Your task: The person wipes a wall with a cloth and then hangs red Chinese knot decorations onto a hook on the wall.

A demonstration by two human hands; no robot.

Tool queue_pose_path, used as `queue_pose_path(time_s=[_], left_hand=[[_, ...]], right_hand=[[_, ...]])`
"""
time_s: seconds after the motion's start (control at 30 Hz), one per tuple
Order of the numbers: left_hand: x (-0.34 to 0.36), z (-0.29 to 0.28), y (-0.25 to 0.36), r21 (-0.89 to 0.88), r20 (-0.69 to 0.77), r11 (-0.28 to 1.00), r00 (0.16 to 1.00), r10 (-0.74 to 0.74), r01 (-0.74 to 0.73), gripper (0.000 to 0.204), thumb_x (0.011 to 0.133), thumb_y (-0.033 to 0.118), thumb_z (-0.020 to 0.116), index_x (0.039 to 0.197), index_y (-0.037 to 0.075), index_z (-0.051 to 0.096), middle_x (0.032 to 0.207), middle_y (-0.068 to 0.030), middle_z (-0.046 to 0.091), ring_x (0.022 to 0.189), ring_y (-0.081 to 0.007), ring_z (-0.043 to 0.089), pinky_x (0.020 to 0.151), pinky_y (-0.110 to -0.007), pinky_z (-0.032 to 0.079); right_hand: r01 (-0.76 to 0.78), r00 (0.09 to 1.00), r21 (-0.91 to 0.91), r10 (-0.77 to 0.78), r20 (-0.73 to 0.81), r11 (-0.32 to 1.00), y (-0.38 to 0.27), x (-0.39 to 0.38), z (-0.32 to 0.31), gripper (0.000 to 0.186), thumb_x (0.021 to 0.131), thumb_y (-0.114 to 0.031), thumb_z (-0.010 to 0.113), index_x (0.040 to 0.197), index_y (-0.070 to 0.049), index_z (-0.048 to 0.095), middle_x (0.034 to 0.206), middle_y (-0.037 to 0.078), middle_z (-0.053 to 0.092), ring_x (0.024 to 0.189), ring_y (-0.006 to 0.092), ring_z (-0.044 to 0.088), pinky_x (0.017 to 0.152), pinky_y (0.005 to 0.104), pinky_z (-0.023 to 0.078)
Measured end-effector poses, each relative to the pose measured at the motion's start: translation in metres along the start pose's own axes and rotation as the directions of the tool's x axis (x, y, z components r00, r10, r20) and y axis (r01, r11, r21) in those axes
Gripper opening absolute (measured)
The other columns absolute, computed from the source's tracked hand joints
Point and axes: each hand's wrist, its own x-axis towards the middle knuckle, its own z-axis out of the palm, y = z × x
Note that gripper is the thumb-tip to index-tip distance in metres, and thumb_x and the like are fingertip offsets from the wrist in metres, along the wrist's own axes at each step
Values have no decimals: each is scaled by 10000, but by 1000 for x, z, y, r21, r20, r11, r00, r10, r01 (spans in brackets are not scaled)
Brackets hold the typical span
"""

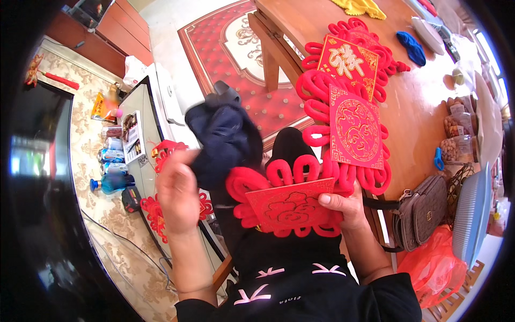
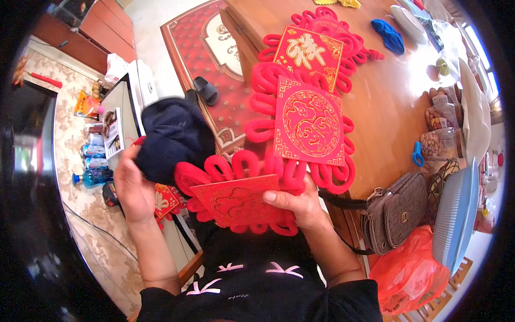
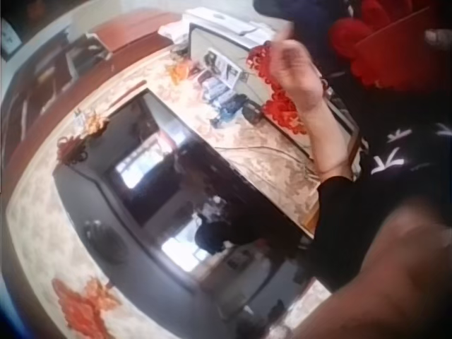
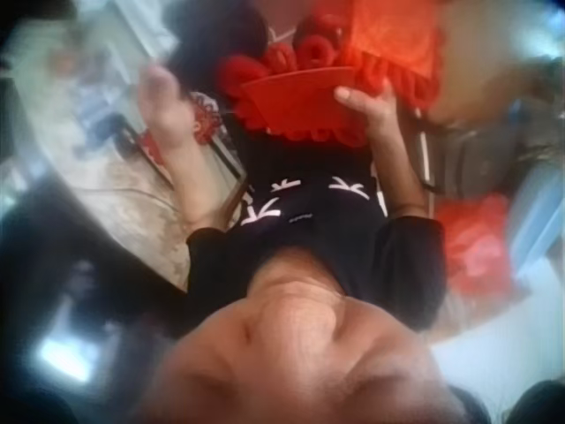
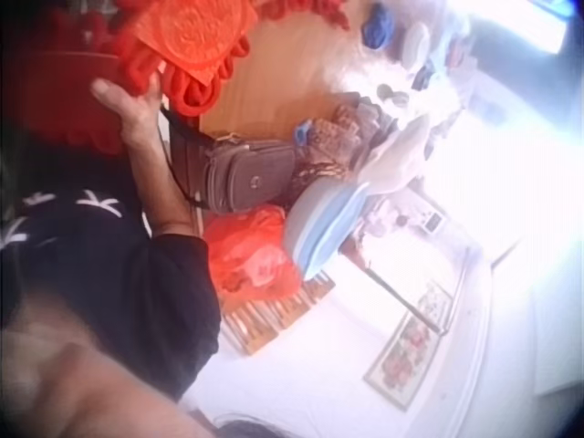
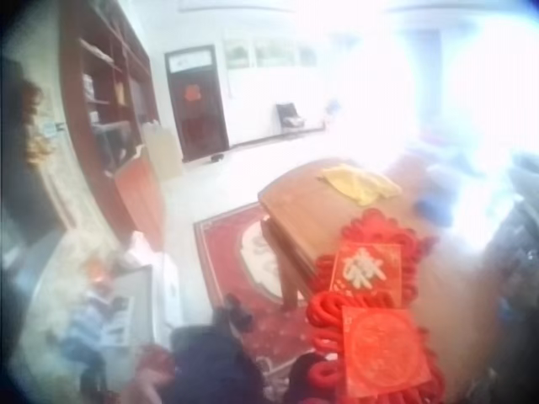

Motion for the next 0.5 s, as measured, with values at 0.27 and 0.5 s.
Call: queue_pose_path(time_s=[0.27, 0.5], left_hand=[[-3, 31, 8, 322, 480, 912, 874, 75, -255, 292, 851, 197, 740, 958, -50, 627, 950, -139, 631, 893, -248, 594, 830, -324, 451], [2, 28, 21, -48, 78, 985, 982, 171, -167, 230, 962, 232, 632, 949, 13, 563, 808, -11, 577, 711, -72, 498, 677, -243, 422]], right_hand=[[-63, 998, 42, 63, 4, 997, 1, -11, -3, 446, 772, -140, 738, 1161, 36, 611, 1056, 126, 684, 979, 245, 656, 897, 385, 508], [-59, 998, 56, 59, 3, 997, 8, -9, -8, 492, 776, -136, 731, 1210, 39, 578, 1075, 128, 681, 1004, 247, 653, 922, 384, 496]])
